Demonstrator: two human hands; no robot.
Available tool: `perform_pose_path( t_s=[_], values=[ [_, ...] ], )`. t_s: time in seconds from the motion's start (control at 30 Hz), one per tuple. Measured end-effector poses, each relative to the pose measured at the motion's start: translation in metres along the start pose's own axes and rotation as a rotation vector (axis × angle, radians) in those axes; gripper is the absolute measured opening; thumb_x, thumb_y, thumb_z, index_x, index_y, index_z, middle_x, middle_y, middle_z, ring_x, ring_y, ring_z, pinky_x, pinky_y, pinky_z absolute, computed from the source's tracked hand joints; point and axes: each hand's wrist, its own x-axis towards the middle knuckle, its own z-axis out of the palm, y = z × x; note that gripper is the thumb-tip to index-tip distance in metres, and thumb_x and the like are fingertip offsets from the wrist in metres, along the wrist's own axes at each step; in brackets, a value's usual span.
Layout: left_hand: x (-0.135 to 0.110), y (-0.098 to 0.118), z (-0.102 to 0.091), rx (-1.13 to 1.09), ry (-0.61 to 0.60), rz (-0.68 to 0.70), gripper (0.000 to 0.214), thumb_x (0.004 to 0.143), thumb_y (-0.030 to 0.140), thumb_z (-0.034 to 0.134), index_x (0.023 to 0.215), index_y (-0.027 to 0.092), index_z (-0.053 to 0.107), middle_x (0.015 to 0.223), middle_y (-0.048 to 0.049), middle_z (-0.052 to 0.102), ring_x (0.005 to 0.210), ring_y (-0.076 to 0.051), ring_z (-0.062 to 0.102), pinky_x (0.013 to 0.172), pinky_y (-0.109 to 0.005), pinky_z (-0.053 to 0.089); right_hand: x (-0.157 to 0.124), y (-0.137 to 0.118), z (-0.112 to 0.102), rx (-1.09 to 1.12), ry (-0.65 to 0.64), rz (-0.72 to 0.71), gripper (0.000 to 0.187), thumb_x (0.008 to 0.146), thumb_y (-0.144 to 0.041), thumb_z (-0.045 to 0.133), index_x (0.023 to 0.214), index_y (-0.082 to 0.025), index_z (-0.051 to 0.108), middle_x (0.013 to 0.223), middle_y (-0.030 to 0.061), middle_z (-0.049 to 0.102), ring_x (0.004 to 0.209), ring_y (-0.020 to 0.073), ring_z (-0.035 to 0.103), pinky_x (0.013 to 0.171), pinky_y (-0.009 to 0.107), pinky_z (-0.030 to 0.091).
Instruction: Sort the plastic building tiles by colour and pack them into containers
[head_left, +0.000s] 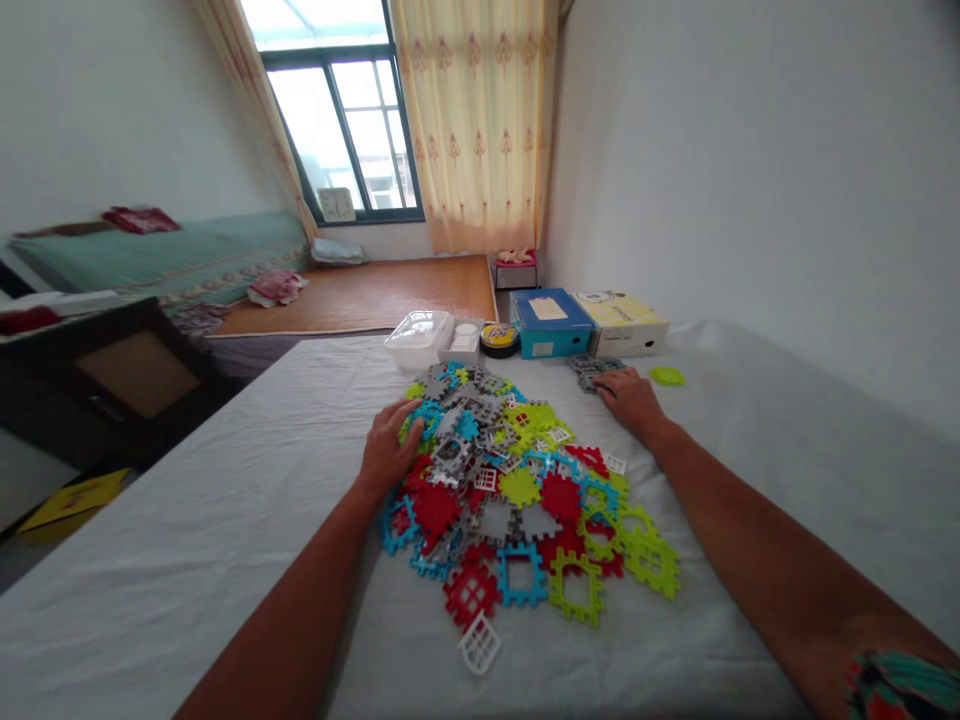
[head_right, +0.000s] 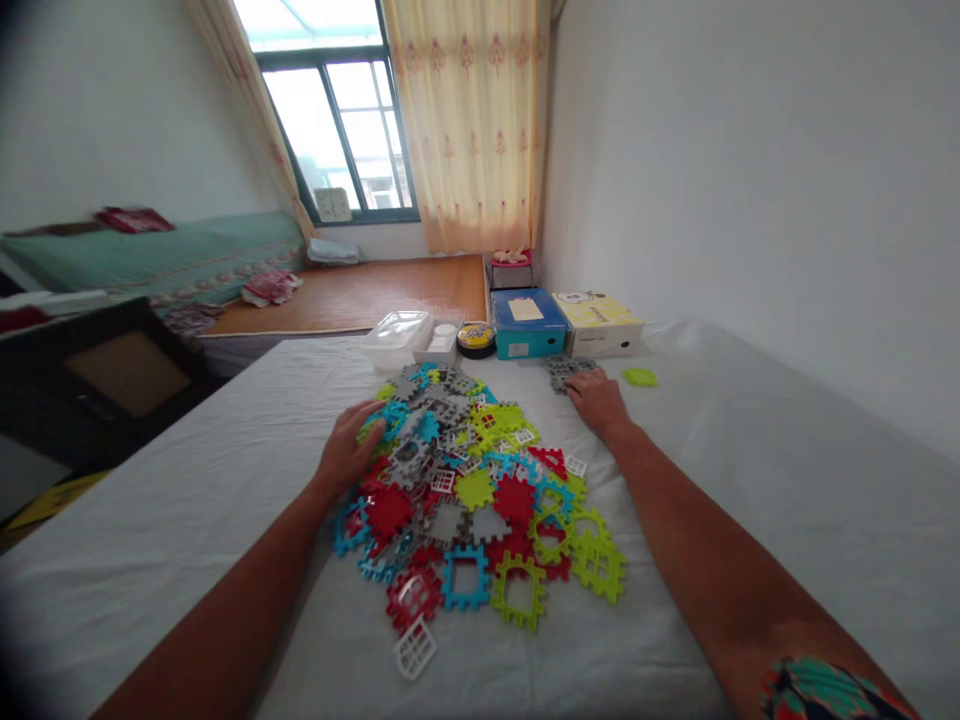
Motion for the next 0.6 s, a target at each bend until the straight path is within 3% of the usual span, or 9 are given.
perform_pose_path(
  t_s=[0.2,0.3,0.4,0.47,0.6],
  values=[
    [-0.006,0.038,-0.007,-0.016,-0.117,0.192,0.039,0.092,0.041,0.047,0.125,0.025,0.059,0.125,-0.0056,0.060,0.122,-0.023,0.050,0.109,-0.042,0.037,0.003,-0.008,0.005,0.039,0.038,-0.008,0.029,0.088,-0.025,0.049,0.108,-0.020,0.070,0.115,0.0091,0.067,0.106,0.0276,0.053,0.085,0.040,0.044],
    [-0.008,0.035,0.002,0.018,-0.175,0.176,0.044,0.091,0.042,0.050,0.131,0.024,0.054,0.129,-0.0063,0.059,0.121,-0.023,0.051,0.106,-0.042,0.040,0.007,-0.018,0.003,0.068,0.031,-0.072,0.028,0.087,-0.022,0.049,0.105,-0.020,0.070,0.116,0.0076,0.067,0.105,0.0257,0.055,0.089,0.039,0.044],
    [-0.007,0.027,0.008,0.037,-0.185,0.132,0.038,0.092,0.042,0.048,0.124,0.026,0.060,0.122,-0.0052,0.063,0.114,-0.023,0.056,0.102,-0.041,0.043,0.010,-0.033,-0.003,0.107,0.029,-0.140,0.028,0.087,-0.020,0.049,0.105,-0.020,0.070,0.117,0.0071,0.067,0.105,0.0245,0.056,0.092,0.039,0.044],
    [-0.006,0.025,0.006,0.045,-0.137,0.111,0.035,0.093,0.041,0.046,0.120,0.025,0.063,0.117,-0.0051,0.065,0.111,-0.022,0.058,0.101,-0.040,0.045,0.011,-0.045,-0.009,0.145,0.036,-0.175,0.028,0.087,-0.019,0.049,0.105,-0.020,0.070,0.117,0.0071,0.067,0.106,0.0246,0.057,0.093,0.040,0.044],
    [-0.006,0.037,-0.005,0.047,0.083,0.087,0.034,0.095,0.036,0.043,0.119,0.024,0.063,0.112,-0.0068,0.064,0.107,-0.021,0.059,0.098,-0.038,0.047,0.012,-0.079,-0.029,0.293,0.116,-0.217,0.026,0.088,-0.021,0.050,0.105,-0.021,0.070,0.112,0.0085,0.068,0.106,0.0248,0.058,0.094,0.042,0.044]
  ],
)
